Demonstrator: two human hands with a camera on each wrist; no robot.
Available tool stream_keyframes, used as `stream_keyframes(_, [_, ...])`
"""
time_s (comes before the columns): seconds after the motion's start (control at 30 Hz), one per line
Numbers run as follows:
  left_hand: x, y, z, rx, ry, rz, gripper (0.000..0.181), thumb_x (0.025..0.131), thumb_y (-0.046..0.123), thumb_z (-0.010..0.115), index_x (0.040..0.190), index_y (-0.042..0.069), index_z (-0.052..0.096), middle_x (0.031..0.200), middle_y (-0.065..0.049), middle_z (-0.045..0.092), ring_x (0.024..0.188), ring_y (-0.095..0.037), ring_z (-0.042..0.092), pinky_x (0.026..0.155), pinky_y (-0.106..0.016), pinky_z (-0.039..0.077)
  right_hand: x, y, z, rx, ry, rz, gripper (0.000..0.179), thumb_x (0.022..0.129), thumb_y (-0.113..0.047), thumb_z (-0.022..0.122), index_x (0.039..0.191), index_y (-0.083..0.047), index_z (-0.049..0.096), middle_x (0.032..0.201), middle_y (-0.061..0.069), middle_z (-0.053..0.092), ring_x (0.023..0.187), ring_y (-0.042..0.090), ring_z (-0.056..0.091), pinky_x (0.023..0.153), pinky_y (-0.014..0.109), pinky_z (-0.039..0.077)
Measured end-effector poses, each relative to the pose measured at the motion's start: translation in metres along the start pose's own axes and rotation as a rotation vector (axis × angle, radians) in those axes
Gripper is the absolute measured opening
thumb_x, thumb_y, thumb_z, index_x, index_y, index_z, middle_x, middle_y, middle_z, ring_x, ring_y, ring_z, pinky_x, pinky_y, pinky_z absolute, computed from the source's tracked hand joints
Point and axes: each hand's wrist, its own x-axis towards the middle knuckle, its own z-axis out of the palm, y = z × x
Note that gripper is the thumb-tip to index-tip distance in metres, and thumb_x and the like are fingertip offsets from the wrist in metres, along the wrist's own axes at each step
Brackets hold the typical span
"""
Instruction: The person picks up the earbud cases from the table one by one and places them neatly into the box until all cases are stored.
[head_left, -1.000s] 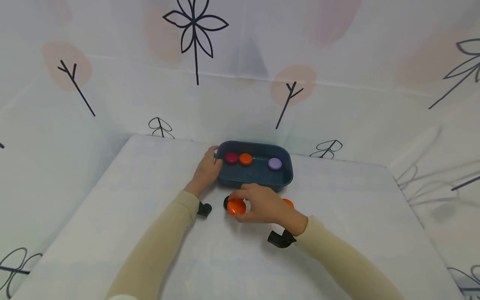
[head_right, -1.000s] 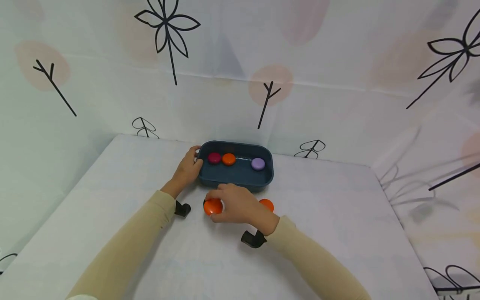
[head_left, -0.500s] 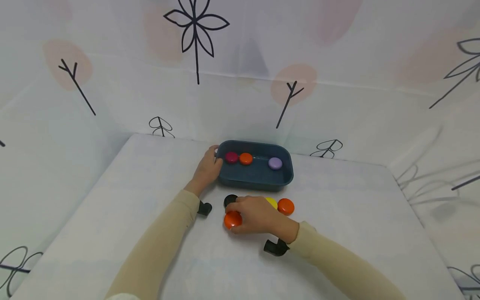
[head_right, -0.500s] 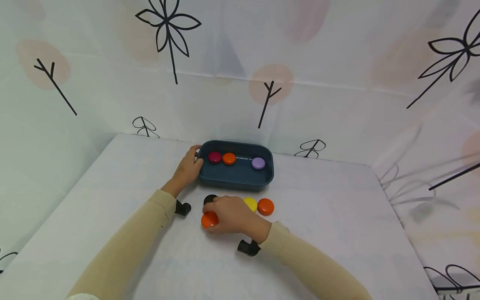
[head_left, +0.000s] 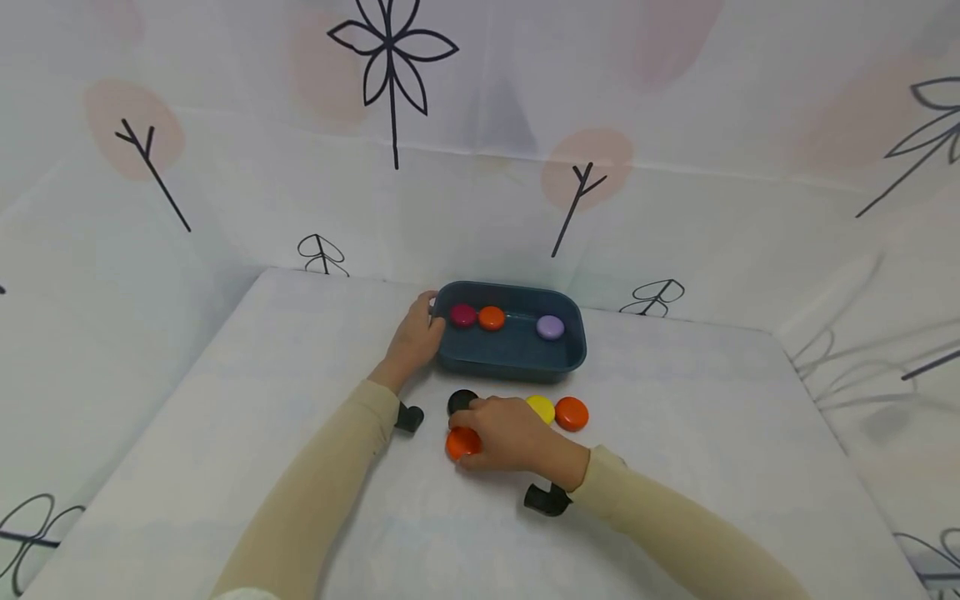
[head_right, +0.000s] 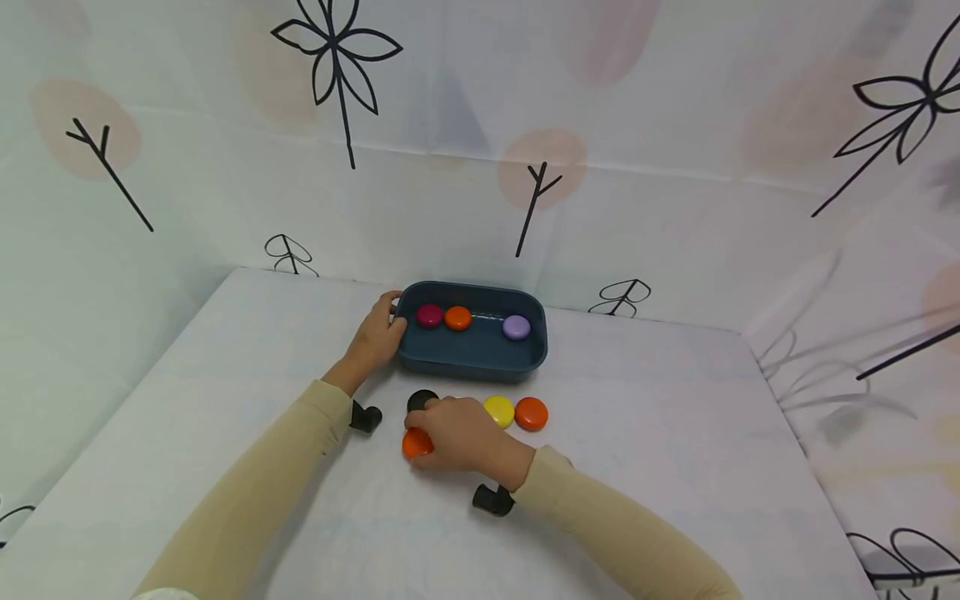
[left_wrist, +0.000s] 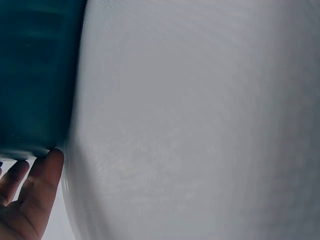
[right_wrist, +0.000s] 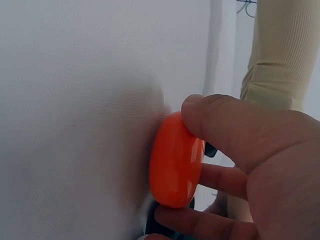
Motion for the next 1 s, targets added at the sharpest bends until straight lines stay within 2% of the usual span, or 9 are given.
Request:
stream_keyframes(0.33, [0.0, -0.0009, 0.0002, 0.001, 0.003, 0.0, 0.054, 0.083, 0.026, 0.035, 0.135, 0.016, 0.025, 0.125, -0.008, 0.043, 0.111, -0.021, 0.046, 0.093, -0.039, 0.037, 0.0023, -0.0013, 0.001, -0.012, -0.014, 0.035, 0.043, 0.07, -0.051, 0.062, 0.106, -0.028, 0.059, 0.075, -0.008, 0.051, 0.062, 0.007, 0.044, 0.049, 0.019, 0.034])
stream_keyframes(1.0, [-0.0018, -0.0004, 0.001, 0.003, 0.012, 0.001, 0.053, 0.083, 0.026, 0.034, 0.135, 0.016, 0.026, 0.126, -0.008, 0.043, 0.112, -0.021, 0.045, 0.094, -0.039, 0.036, 0.0051, 0.0005, 0.003, -0.035, -0.003, 0.037, 0.043, 0.07, -0.052, 0.062, 0.104, -0.026, 0.059, 0.07, -0.01, 0.051, 0.059, 0.006, 0.044, 0.048, 0.018, 0.034])
